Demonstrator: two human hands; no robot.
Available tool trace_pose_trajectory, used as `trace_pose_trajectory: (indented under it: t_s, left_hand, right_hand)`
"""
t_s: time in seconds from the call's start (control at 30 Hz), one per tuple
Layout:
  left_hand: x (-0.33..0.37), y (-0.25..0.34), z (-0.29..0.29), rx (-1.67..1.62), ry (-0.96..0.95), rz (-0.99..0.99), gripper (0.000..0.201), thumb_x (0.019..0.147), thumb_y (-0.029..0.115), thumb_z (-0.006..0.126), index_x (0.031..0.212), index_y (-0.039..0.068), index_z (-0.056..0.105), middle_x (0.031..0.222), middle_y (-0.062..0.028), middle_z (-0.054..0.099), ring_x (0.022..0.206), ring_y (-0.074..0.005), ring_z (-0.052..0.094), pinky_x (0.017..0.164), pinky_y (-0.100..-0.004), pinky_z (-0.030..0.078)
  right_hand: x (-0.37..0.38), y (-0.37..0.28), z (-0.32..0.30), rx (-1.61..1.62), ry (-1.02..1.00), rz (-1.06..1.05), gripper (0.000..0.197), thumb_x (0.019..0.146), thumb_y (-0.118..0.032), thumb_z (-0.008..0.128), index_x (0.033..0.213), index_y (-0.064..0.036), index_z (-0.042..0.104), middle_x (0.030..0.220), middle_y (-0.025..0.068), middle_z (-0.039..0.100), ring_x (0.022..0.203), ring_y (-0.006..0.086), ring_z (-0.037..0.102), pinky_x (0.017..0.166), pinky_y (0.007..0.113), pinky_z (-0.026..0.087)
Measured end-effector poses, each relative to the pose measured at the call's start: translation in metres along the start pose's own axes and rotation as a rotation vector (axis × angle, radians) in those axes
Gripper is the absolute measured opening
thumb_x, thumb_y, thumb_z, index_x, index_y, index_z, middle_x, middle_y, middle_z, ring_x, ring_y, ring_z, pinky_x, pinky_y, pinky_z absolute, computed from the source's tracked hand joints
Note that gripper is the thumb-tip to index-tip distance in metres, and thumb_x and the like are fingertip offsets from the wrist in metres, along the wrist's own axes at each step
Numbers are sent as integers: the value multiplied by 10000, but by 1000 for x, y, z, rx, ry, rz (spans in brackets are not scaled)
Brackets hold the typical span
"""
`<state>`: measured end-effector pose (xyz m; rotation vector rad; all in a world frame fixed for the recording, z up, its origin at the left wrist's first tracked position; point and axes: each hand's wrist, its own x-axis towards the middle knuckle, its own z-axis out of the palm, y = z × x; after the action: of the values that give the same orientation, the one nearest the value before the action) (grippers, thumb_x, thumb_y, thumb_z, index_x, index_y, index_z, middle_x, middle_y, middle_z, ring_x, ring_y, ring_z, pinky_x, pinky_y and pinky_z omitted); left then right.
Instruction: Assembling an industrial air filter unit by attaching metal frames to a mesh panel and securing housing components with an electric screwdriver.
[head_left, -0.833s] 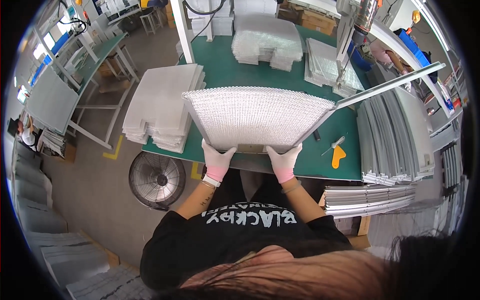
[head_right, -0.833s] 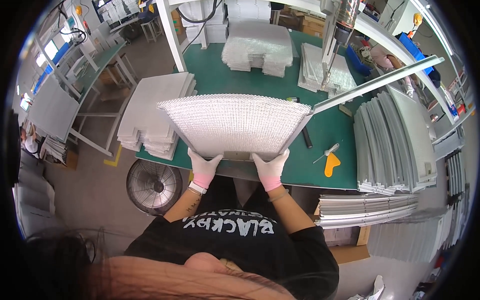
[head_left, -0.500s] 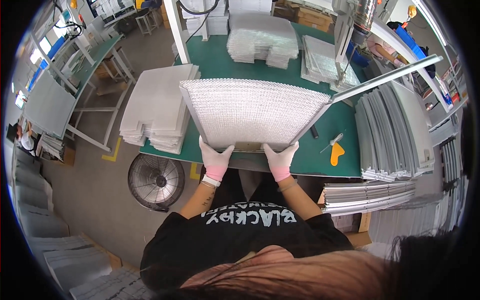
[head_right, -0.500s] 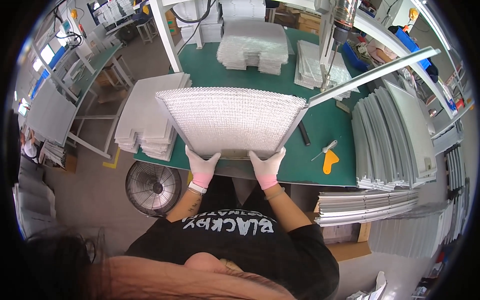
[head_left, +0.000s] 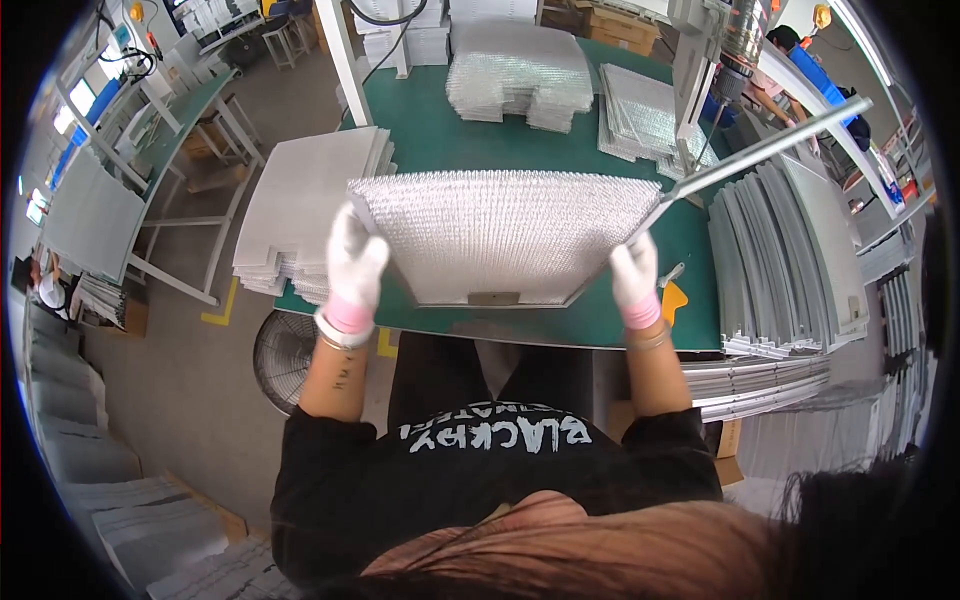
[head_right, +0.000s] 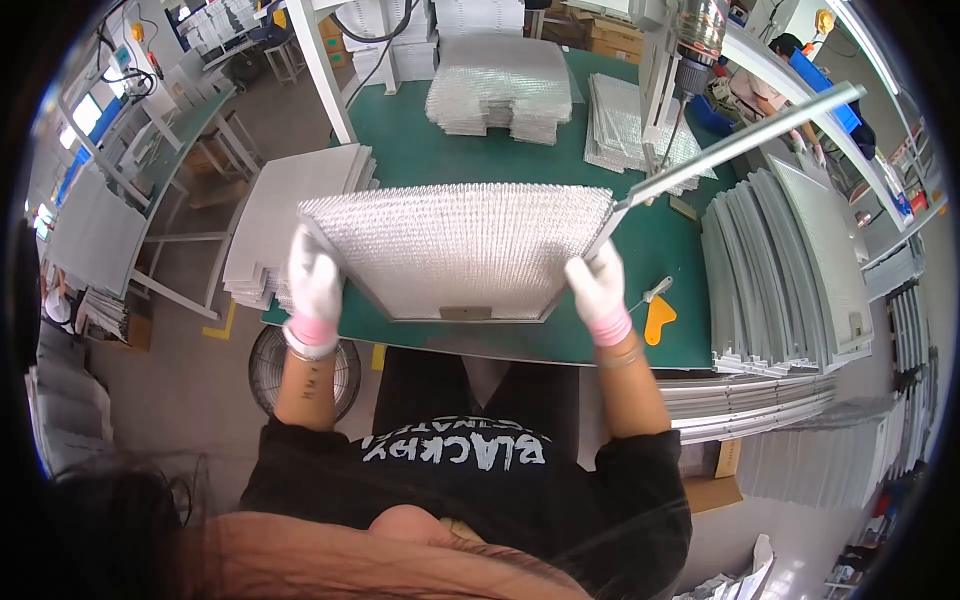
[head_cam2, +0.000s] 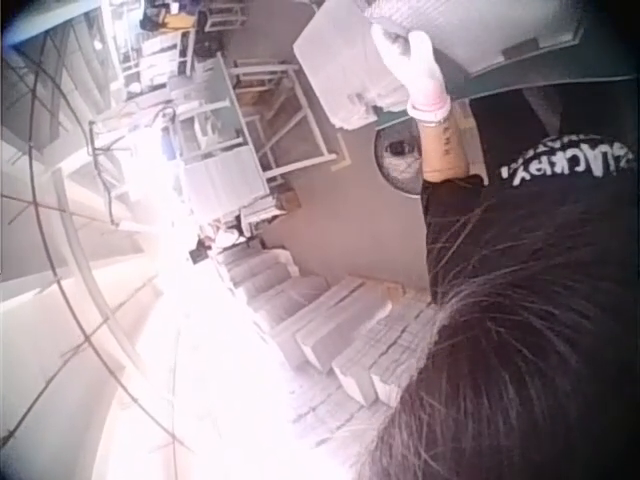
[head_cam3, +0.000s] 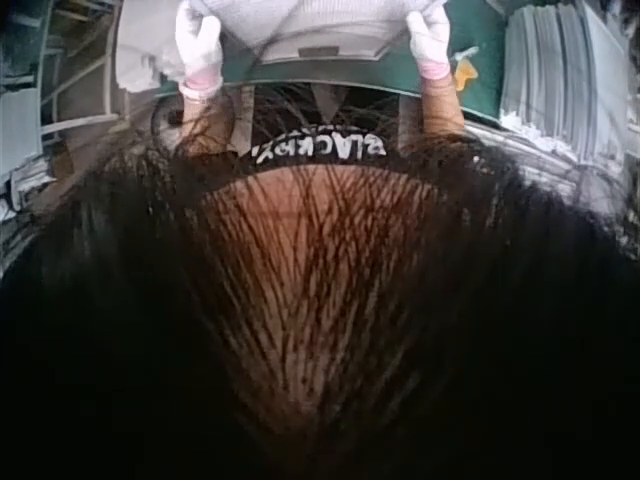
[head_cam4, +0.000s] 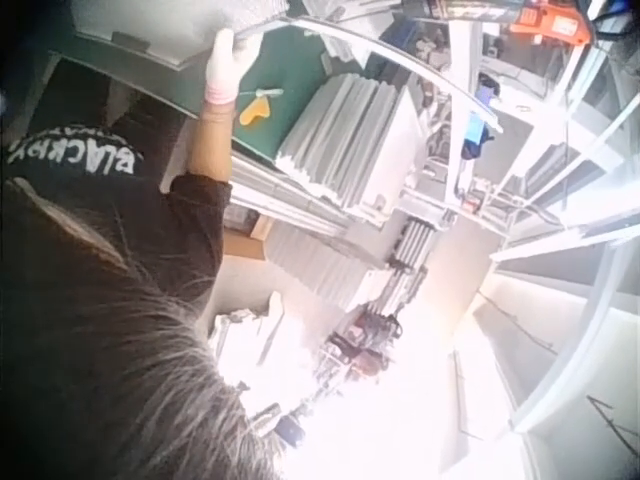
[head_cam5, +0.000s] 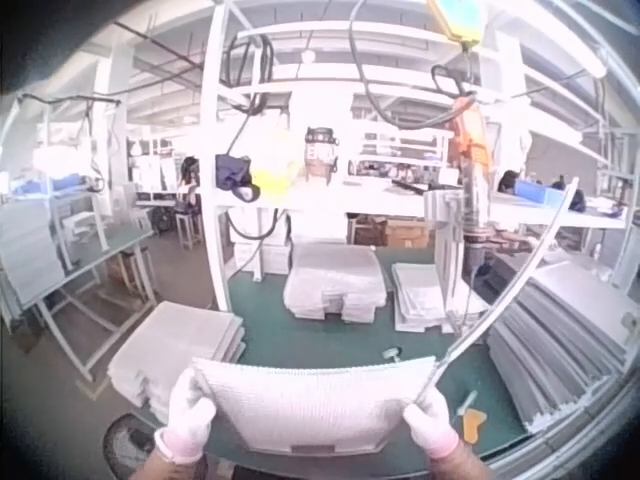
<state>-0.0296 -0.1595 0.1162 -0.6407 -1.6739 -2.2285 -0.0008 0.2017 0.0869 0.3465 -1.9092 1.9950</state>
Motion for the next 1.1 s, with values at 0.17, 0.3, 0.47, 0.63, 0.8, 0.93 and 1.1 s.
trace_pose_trajectory:
  t_s: [0.17, 0.3, 0.47, 0.63, 0.8, 0.93, 1.1]
  left_hand:
    - [16, 22, 8, 193, 19, -71, 273, 906, -1, 556, 1177, -23, 570, 1043, -89, 658, 917, -133, 598, 854, -279, 478]
    - [13, 16, 21, 71, -33, 229, 165, 949, 98, 612, 1064, -14, 574, 1019, -137, 669, 895, -174, 613, 835, -302, 492]
    - [14, 12, 18, 76, -35, 238, 151, 948, 104, 612, 1040, -9, 568, 1010, -151, 664, 898, -196, 614, 836, -314, 491]
    - [16, 10, 15, 76, -46, 230, 107, 936, 60, 587, 1018, -7, 568, 991, -143, 662, 891, -197, 611, 840, -317, 487]
    - [14, 9, 6, 30, -5, 235, 86, 952, 64, 572, 1009, 1, 566, 970, -144, 659, 887, -217, 623, 835, -336, 499]
    - [14, 15, 11, 68, -21, 249, 246, 966, 256, 638, 981, 30, 540, 873, -112, 617, 792, -226, 588, 766, -377, 494]
    - [15, 18, 27, 147, -119, 368, 238, 967, 258, 633, 906, 39, 561, 817, -102, 614, 735, -220, 576, 699, -367, 482]
  right_hand:
    - [27, -57, 32, 53, -62, -327, 124, 893, 21, 548, 1009, 16, 589, 980, 109, 641, 875, 146, 583, 819, 294, 469]
    - [18, -40, 25, -15, 73, -434, 161, 952, -147, 634, 993, -11, 559, 944, 113, 629, 837, 169, 574, 796, 309, 459]
    - [23, -28, 31, -54, 184, -513, 444, 1026, -450, 455, 949, -17, 514, 829, 124, 554, 758, 240, 557, 691, 350, 469]
    - [22, -34, 31, -204, 173, -613, 171, 985, -146, 424, 1075, -5, 458, 950, 137, 535, 830, 197, 505, 790, 324, 424]
    - [32, -68, 27, -186, -102, -438, 208, 886, -29, 474, 1084, 25, 505, 953, 150, 595, 832, 193, 551, 786, 341, 464]
    - [21, -54, 36, -66, 7, -460, 143, 892, -55, 603, 1005, 25, 566, 945, 155, 655, 839, 207, 621, 782, 323, 499]
    - [18, -45, 26, -59, 50, -421, 212, 962, -191, 637, 996, 4, 562, 894, 141, 656, 776, 213, 628, 711, 334, 514]
